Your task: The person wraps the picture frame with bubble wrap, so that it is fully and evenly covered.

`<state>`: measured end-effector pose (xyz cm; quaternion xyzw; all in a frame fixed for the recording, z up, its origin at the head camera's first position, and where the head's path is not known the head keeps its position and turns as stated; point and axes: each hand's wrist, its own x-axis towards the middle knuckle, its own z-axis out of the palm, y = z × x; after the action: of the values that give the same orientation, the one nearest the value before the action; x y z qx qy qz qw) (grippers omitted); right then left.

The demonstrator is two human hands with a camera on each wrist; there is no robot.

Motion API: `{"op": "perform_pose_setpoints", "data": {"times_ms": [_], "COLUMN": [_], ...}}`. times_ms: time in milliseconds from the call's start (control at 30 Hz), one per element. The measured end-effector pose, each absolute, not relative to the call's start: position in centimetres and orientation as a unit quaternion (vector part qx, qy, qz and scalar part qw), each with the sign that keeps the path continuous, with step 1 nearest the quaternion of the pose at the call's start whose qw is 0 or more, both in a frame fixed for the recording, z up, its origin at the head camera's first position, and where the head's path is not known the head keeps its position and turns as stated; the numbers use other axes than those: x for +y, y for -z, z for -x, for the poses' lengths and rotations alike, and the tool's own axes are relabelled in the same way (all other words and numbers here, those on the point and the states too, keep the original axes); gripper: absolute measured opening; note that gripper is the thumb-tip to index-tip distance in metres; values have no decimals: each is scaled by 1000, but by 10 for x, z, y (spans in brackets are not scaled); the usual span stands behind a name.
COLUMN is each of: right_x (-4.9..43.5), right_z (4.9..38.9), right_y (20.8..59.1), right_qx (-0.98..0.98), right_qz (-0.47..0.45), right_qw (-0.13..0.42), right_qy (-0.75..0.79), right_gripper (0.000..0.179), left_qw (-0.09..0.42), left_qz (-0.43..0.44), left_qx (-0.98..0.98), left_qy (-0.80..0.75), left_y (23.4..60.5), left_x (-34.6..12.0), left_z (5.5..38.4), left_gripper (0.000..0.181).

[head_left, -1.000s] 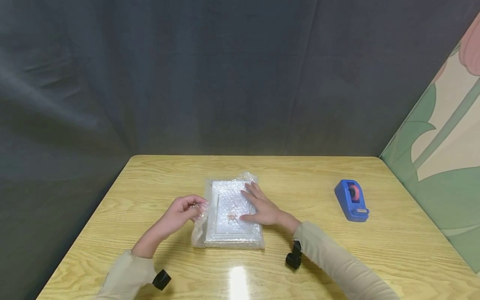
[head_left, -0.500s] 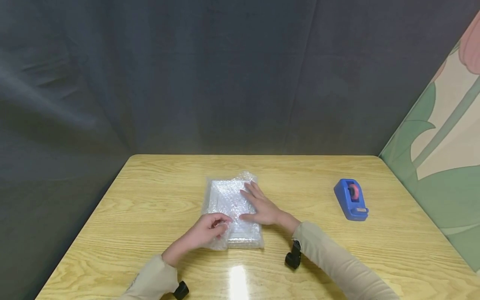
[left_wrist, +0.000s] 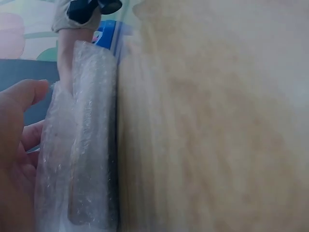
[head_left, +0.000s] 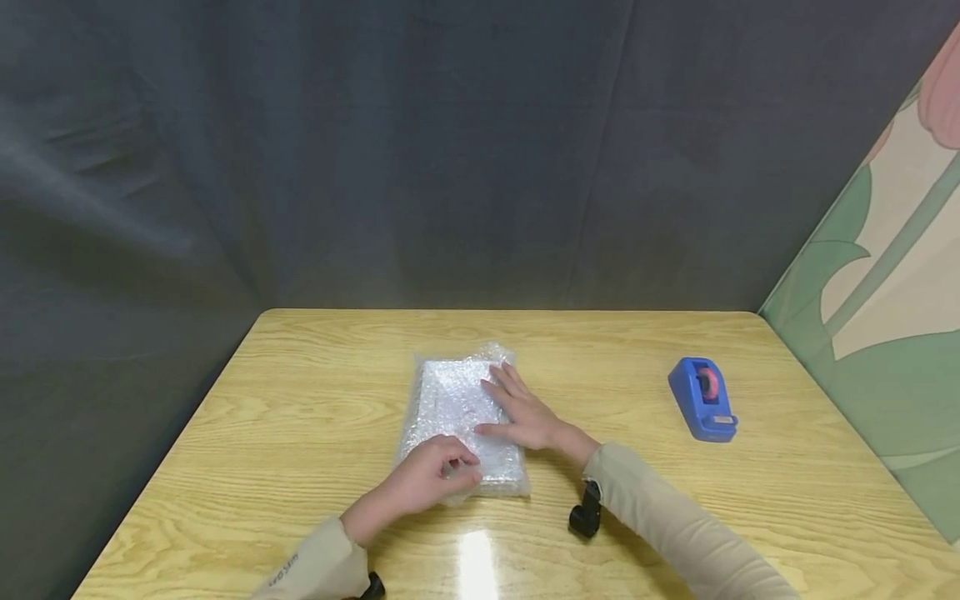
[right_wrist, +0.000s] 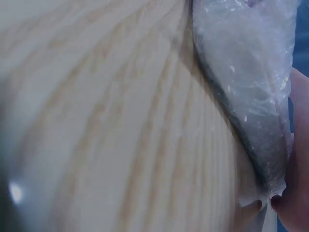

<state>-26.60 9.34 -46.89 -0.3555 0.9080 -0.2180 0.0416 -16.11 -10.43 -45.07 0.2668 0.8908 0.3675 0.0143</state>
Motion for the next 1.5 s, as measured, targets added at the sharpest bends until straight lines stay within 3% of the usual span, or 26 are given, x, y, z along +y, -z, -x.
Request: {"op": "perform_pose_setpoints", "data": {"times_ms": [200, 467, 567, 633, 700, 833, 933, 1033, 1200, 1367, 1500], "right_x": [90, 88, 87, 87, 87, 89, 90, 90, 90, 90, 92], "right_z": [264, 262, 263, 263, 263, 262, 262, 262, 263, 263, 264], "right_y": [470, 470, 470, 470, 469, 468, 467, 467, 469, 470, 473], "right_qx": [919, 918, 919, 920, 921, 918, 916, 916, 912, 903, 884], "right_qz": [347, 348, 345, 345, 344, 350, 354, 355, 361, 363, 380], "right_qw": [28, 18, 18, 20, 23, 23, 22, 26, 21, 16, 7], "right_qy": [188, 191, 191, 187, 183, 186, 189, 185, 195, 231, 273], "right_gripper": [99, 104, 105, 105, 106, 105, 104, 101, 76, 58, 55], "left_qw": [-31, 4, -14, -23, -5, 110, 169, 158, 111, 112, 108], "left_qz": [-285, -292, -282, -253, -213, -140, -144, -170, -179, -170, -172], "left_qx": [909, 895, 891, 895, 900, 885, 869, 870, 873, 869, 883], "left_qy": [-303, -337, -355, -366, -381, -430, -441, -434, -439, -450, -423], "left_y": [452, 442, 435, 433, 434, 442, 449, 454, 456, 458, 459], "left_x": [-101, -115, -132, -146, -160, -176, -176, -170, -160, -151, -144], "left_z": [156, 152, 154, 156, 158, 156, 153, 150, 150, 151, 151], "left_gripper": [23, 24, 25, 37, 61, 111, 127, 127, 115, 110, 104]}}
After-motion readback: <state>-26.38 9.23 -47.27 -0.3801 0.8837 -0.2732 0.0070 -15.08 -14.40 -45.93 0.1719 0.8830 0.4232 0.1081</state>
